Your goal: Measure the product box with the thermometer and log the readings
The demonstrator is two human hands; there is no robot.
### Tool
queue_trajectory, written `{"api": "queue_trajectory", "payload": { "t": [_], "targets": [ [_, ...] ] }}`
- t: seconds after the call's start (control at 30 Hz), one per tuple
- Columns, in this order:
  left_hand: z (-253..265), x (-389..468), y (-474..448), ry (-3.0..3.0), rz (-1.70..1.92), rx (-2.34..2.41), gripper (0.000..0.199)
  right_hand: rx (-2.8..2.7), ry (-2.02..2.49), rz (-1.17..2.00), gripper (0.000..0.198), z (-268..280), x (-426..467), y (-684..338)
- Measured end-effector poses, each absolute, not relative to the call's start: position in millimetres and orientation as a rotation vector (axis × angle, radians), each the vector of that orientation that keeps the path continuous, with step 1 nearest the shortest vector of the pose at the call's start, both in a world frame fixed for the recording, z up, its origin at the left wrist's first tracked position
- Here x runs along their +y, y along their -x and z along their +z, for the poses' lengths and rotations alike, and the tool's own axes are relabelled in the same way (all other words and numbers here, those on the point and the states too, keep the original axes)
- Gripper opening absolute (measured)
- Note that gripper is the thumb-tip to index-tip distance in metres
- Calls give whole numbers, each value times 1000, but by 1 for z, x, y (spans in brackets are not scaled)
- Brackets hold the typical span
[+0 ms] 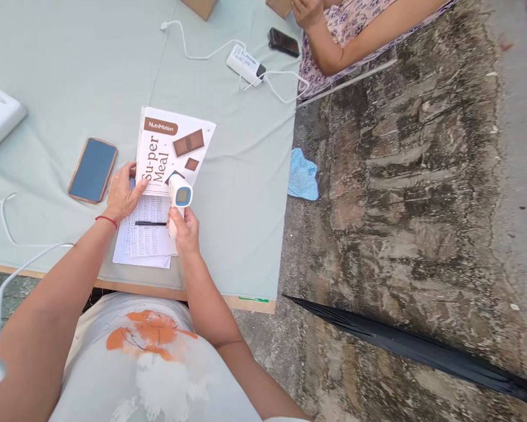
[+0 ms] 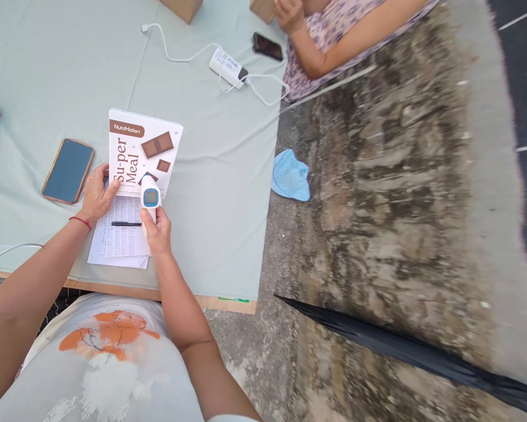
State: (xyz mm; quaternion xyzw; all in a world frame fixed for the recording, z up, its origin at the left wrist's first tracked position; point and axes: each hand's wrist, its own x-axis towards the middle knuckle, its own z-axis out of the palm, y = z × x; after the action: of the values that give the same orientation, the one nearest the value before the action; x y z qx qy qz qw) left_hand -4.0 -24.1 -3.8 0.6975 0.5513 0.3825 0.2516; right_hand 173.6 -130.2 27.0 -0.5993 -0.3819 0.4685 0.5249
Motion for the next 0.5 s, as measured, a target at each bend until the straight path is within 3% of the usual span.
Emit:
{"api": "queue_trajectory", "payload": {
  "t": [0.5],
  "targets": [
    [-7, -22, 7, -1924, 996, 1438, 102, -775, 1396, 1173, 52, 58, -141, -171]
  ]
}}
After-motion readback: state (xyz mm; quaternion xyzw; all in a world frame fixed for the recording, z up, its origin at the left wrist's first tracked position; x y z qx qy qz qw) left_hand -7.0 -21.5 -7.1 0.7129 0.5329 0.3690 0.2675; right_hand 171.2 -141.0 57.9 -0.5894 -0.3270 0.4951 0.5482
